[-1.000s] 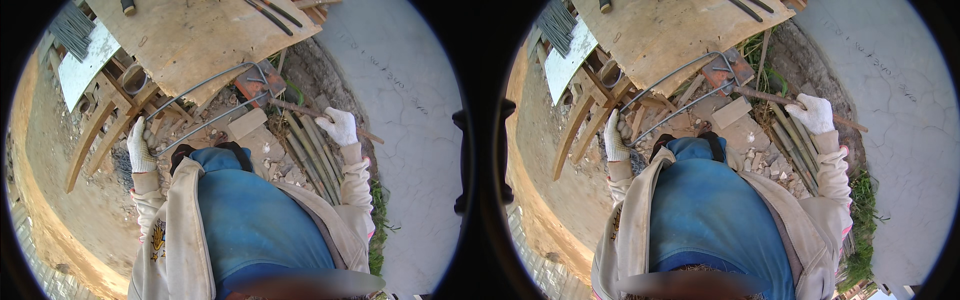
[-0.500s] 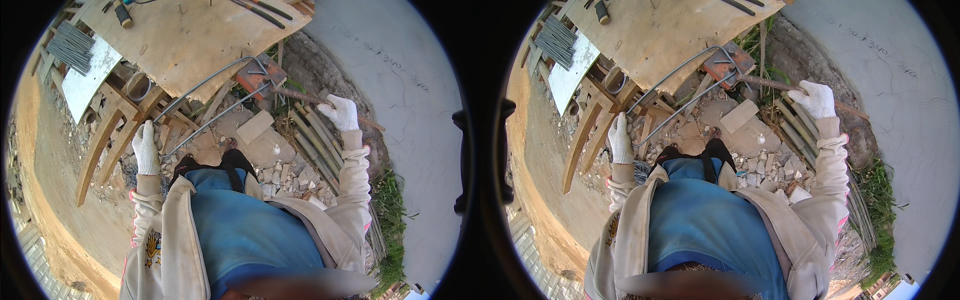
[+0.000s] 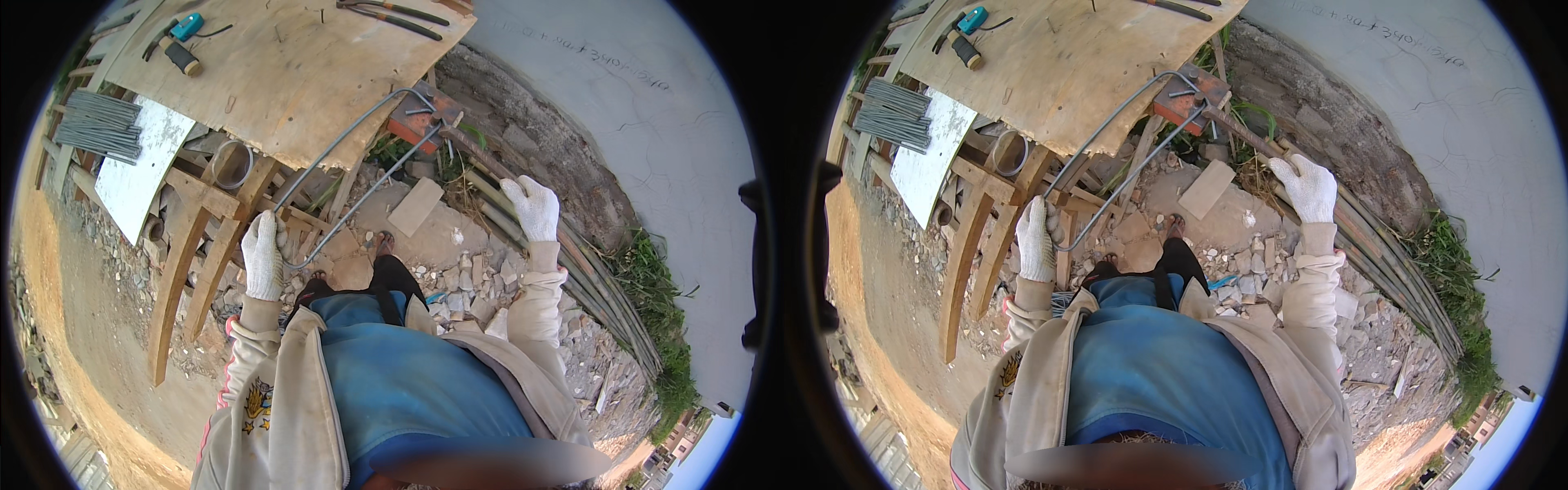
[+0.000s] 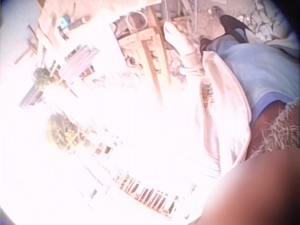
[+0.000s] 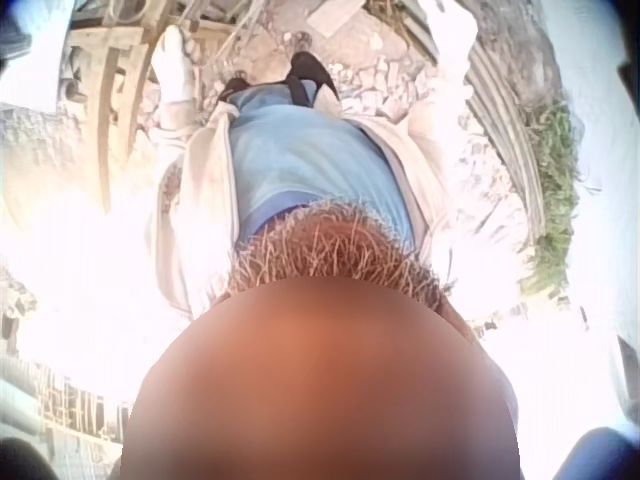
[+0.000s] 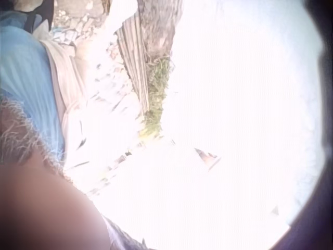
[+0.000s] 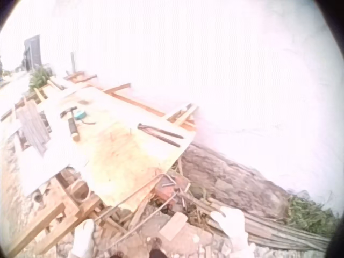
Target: The person bends metal rods into U-shaped forms using a long metal bar as a lever against a wooden workbench. They repeatedly position each rod, apply force to bend it, and place the finished pieces aside.
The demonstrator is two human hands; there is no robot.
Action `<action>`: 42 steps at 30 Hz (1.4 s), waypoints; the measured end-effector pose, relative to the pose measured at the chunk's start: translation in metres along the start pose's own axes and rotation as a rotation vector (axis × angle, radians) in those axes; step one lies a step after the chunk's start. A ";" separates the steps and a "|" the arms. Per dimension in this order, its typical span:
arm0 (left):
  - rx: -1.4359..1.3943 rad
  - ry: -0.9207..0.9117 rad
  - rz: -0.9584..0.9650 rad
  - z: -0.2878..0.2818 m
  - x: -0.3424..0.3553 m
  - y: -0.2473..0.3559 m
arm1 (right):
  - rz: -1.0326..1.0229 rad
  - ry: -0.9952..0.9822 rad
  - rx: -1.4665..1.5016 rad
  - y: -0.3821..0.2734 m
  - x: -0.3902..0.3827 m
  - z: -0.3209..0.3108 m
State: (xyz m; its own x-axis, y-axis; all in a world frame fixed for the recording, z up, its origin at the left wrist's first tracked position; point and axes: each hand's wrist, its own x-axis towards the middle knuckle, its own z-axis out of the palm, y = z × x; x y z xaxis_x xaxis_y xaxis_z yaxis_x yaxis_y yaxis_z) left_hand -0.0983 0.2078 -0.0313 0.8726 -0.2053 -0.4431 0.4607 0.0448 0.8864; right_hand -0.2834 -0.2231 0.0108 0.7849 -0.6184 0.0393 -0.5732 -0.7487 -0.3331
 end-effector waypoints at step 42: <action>-0.003 -0.494 0.129 -0.018 0.039 -0.010 | 0.439 0.093 -0.009 -0.017 -0.339 0.000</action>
State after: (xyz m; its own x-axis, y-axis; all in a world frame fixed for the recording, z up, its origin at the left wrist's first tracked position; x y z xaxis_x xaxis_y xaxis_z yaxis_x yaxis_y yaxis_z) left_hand -0.0659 0.2164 -0.0599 0.7416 -0.6360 -0.2134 0.3555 0.1028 0.9290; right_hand -0.5396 -0.0010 0.0035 0.4422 -0.8967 -0.0193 -0.8497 -0.4120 -0.3291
